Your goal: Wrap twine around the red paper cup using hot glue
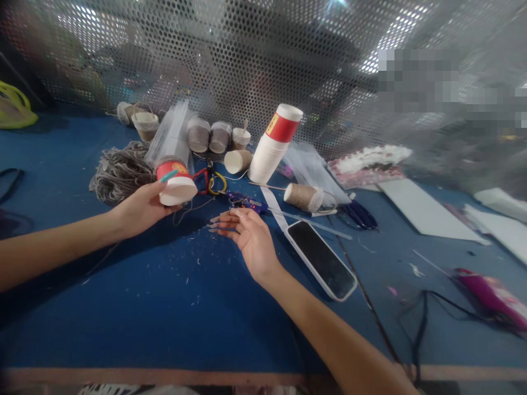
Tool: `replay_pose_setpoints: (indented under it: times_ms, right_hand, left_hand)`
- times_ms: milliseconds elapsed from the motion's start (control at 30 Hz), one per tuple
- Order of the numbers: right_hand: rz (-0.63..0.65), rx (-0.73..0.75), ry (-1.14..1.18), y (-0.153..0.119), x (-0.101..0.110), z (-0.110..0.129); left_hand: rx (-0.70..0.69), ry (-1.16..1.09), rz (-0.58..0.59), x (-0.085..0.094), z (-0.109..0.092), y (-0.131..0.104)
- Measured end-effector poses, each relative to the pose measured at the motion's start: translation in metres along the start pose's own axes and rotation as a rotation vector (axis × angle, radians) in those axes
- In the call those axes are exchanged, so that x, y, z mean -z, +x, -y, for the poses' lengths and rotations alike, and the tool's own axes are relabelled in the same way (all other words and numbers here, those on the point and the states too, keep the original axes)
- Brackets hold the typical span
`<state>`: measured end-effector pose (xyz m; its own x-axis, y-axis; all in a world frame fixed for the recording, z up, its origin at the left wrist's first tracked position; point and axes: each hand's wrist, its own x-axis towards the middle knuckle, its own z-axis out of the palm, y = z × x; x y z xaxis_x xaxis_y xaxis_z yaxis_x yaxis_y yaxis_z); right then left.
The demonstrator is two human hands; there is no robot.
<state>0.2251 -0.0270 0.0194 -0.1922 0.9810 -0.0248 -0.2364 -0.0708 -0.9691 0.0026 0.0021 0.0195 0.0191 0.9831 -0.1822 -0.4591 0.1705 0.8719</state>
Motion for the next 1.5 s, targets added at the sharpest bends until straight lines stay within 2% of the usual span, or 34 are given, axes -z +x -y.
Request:
replay_pose_setpoints:
  times_ms: [67,167,267,367,500,633,700,800,867,933,1100,1233,1333,1433,1500]
  right_hand:
    - [-0.046,0.03,-0.038,0.001,0.0,0.0]
    - [-0.075,0.07,-0.131,0.002,0.0,0.002]
    - [-0.045,0.057,-0.118,0.003,0.0,0.003]
    - [0.009,0.032,-0.051,0.002,0.0,0.003]
    - [0.05,0.018,0.018,0.001,-0.001,0.002]
    - [0.064,0.031,-0.027,0.002,0.001,0.002]
    - [0.026,0.094,-0.125,0.002,0.004,0.002]
    - [-0.093,0.307,-0.349,0.0,0.009,0.001]
    - [-0.111,0.437,-0.469,-0.003,0.01,0.0]
    - [-0.044,0.472,-0.51,-0.005,0.008,-0.001]
    - [0.135,0.37,-0.508,-0.01,0.002,0.0]
    - [0.234,0.381,-0.512,-0.013,0.0,0.005]
    - [0.226,0.464,-0.574,-0.015,-0.002,0.007]
    - [0.167,0.583,-0.762,-0.016,-0.001,0.006]
    - [0.178,0.634,-0.873,-0.017,0.0,0.006]
  left_hand:
    - [-0.037,0.013,0.014,0.001,0.0,0.001]
    - [-0.019,0.053,0.121,0.003,-0.002,-0.001]
    - [0.069,0.074,0.226,0.004,-0.005,-0.005]
    - [0.108,0.057,0.28,0.003,-0.005,-0.009]
    - [0.095,0.086,0.279,0.0,-0.005,-0.01]
    - [0.091,0.087,0.236,0.0,-0.003,-0.011]
    - [0.115,0.046,0.26,0.002,-0.003,-0.01]
    - [0.141,-0.017,0.363,0.005,-0.003,-0.009]
    - [0.163,-0.044,0.435,0.006,-0.003,-0.01]
    - [0.203,-0.057,0.492,0.007,-0.003,-0.012]
    - [0.32,-0.045,0.623,0.009,-0.001,-0.017]
    - [0.307,-0.001,0.683,0.011,0.0,-0.018]
    - [0.283,0.008,0.732,0.012,0.001,-0.016]
    - [0.245,0.047,0.754,0.013,0.004,-0.016]
    - [0.221,0.088,0.757,0.013,0.006,-0.016]
